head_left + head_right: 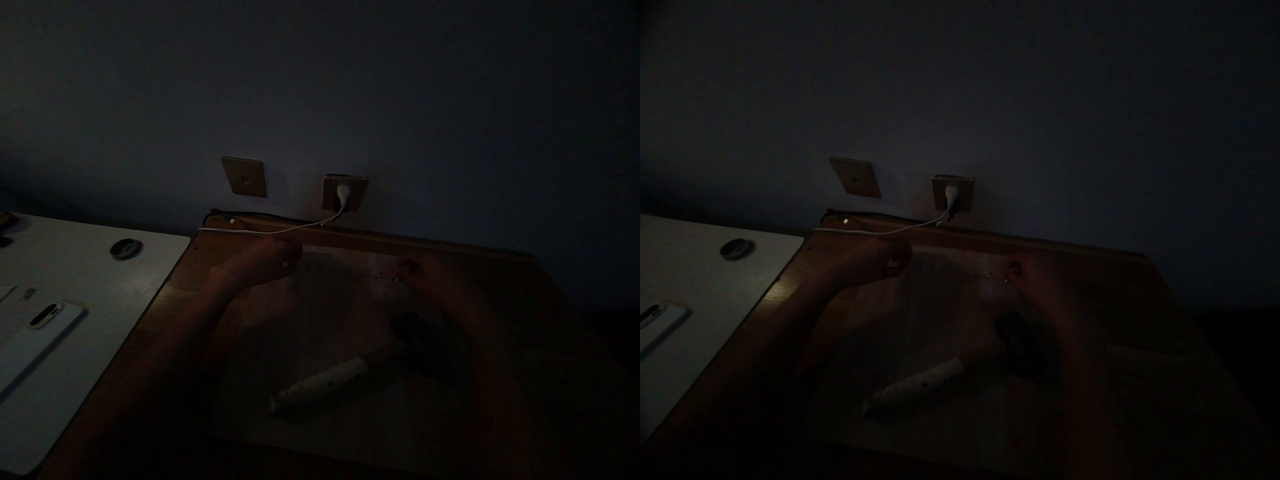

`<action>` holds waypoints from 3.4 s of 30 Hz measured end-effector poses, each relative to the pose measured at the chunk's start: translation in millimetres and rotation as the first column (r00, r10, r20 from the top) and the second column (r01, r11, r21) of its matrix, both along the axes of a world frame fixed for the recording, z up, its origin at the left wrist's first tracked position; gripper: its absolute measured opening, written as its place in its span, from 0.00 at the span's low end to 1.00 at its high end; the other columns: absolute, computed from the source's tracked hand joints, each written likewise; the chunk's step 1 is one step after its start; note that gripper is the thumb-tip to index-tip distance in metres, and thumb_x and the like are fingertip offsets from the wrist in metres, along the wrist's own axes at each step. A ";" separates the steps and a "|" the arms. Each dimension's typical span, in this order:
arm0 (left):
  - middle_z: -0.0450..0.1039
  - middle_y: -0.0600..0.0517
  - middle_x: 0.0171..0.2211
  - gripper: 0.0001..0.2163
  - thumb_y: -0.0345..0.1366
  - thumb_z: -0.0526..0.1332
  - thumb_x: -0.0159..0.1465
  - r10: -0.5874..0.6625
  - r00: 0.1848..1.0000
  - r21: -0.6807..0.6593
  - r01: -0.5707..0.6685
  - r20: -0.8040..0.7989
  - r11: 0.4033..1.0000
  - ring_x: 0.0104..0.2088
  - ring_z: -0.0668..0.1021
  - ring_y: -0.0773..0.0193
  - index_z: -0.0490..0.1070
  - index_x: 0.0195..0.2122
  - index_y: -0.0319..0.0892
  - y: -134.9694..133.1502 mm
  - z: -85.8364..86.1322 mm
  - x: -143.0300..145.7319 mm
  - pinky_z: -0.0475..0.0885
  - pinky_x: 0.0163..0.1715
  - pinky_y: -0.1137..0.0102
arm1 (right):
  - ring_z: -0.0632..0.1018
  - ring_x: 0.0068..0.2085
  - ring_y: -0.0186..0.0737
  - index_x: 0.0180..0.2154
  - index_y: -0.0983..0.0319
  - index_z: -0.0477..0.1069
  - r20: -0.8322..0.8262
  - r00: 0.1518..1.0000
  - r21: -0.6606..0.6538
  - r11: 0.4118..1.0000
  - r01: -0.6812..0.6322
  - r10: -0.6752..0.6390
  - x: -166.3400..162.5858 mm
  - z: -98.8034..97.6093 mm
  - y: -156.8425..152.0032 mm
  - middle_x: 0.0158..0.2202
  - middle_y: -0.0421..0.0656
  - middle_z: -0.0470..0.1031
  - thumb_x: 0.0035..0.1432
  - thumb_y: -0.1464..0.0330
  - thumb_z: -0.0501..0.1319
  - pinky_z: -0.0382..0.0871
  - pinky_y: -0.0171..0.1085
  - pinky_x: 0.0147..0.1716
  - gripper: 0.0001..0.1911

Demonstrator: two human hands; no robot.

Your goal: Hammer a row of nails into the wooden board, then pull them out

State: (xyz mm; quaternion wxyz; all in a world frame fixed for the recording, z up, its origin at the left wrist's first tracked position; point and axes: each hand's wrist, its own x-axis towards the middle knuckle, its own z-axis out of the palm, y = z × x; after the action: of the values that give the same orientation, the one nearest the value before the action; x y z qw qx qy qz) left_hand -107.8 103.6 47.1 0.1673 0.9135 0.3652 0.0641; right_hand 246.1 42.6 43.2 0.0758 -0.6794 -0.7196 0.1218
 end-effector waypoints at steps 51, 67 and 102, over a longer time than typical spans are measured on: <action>0.79 0.46 0.38 0.09 0.29 0.57 0.67 0.093 0.983 0.064 -0.084 -0.158 0.994 0.34 0.79 0.60 0.77 0.38 0.40 -3.9 1.9 8.3 0.67 0.34 0.69 | 0.81 0.37 0.43 0.41 0.58 0.73 -0.148 0.979 -0.039 0.989 -0.146 0.139 -17.6 -11.1 -0.6 0.36 0.44 0.82 0.57 0.75 0.60 0.71 0.39 0.37 0.11; 0.78 0.50 0.33 0.06 0.30 0.59 0.67 0.046 0.991 0.028 -0.050 0.127 0.998 0.31 0.77 0.65 0.76 0.38 0.40 3.3 -18.1 8.3 0.68 0.33 0.71 | 0.81 0.38 0.45 0.38 0.60 0.78 -0.139 0.981 0.052 0.990 -0.132 0.138 -16.5 -2.8 0.2 0.38 0.47 0.81 0.61 0.69 0.61 0.73 0.40 0.38 0.07; 0.79 0.46 0.37 0.10 0.26 0.56 0.67 -0.011 0.996 0.026 0.009 0.083 1.000 0.35 0.80 0.61 0.78 0.37 0.38 -4.0 -17.7 24.3 0.69 0.35 0.69 | 0.81 0.41 0.48 0.38 0.60 0.80 0.080 0.968 -0.029 0.971 -0.237 0.239 -25.2 -8.3 5.2 0.39 0.49 0.82 0.65 0.69 0.59 0.70 0.42 0.41 0.10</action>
State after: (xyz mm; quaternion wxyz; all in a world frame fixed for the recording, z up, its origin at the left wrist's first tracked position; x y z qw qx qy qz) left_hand -83.6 99.6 29.3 0.1708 0.9139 0.3526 0.1060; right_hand 220.9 47.8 34.9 0.0241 -0.5934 -0.7972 0.1087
